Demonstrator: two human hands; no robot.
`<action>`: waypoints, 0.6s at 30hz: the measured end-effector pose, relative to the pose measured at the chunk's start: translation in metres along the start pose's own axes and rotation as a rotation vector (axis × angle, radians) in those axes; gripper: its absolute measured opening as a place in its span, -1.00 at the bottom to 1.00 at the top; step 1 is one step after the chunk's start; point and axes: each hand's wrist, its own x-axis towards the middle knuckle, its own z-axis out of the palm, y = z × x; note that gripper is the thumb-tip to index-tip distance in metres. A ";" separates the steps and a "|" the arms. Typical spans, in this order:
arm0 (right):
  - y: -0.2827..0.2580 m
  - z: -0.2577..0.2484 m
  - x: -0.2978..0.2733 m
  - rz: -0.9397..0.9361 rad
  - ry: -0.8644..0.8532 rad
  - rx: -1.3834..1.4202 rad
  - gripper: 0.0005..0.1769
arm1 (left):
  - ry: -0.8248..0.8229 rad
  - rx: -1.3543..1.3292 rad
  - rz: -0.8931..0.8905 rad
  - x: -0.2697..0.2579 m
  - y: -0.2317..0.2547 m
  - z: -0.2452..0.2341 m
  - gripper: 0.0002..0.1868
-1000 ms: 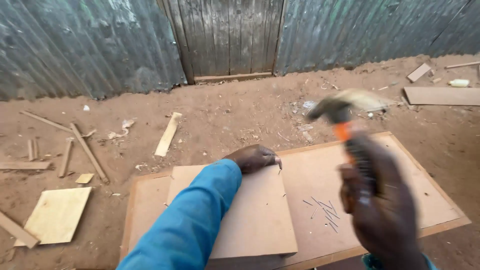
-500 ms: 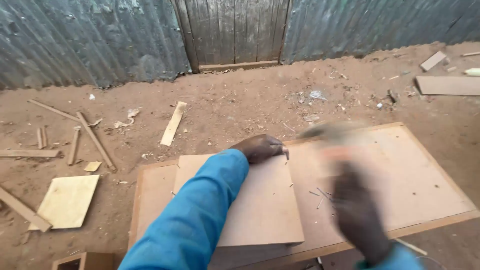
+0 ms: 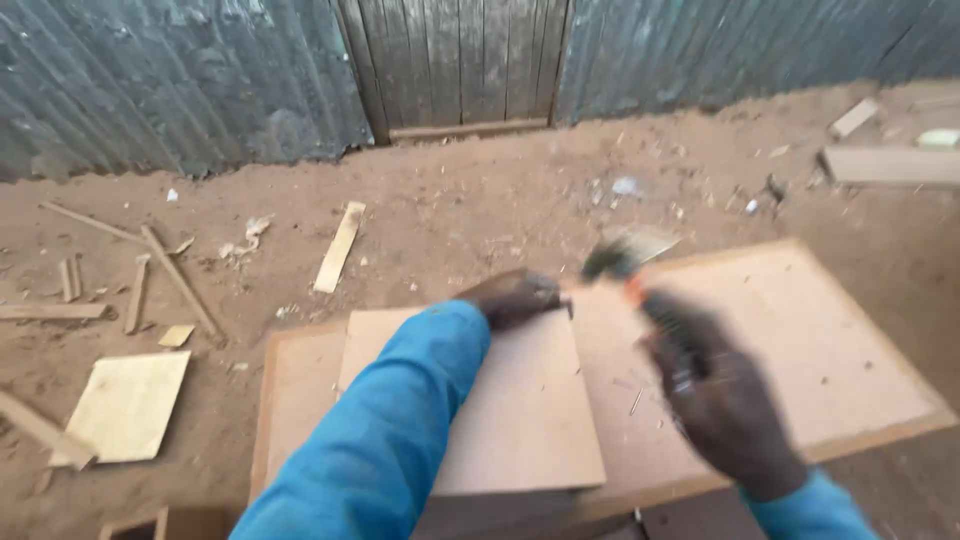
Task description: The person is assembling a wooden furniture component by hammering nails into pre-cut boards on a dirt floor.
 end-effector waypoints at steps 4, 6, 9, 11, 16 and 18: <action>0.135 0.040 -0.018 0.087 0.064 1.237 -0.59 | -0.036 -0.127 -0.099 -0.012 0.007 0.009 -0.69; 0.084 0.038 -0.012 0.047 -0.011 0.570 -0.84 | -0.006 -0.081 -0.039 -0.003 -0.003 0.008 -0.65; 0.033 0.018 -0.008 -0.040 0.043 -0.046 -0.51 | 0.024 -0.060 -0.050 0.004 0.001 0.011 -0.66; 0.021 0.021 -0.015 -0.072 0.144 0.001 -0.50 | 0.014 -0.100 -0.131 -0.008 0.004 0.015 -0.72; 0.088 0.052 -0.018 0.081 -0.023 -0.022 -0.55 | -0.005 -0.100 -0.210 -0.015 0.017 0.011 -0.76; 0.071 0.025 -0.005 -0.002 0.014 -0.051 -0.54 | -0.005 -0.035 -0.173 -0.004 0.021 0.004 -0.67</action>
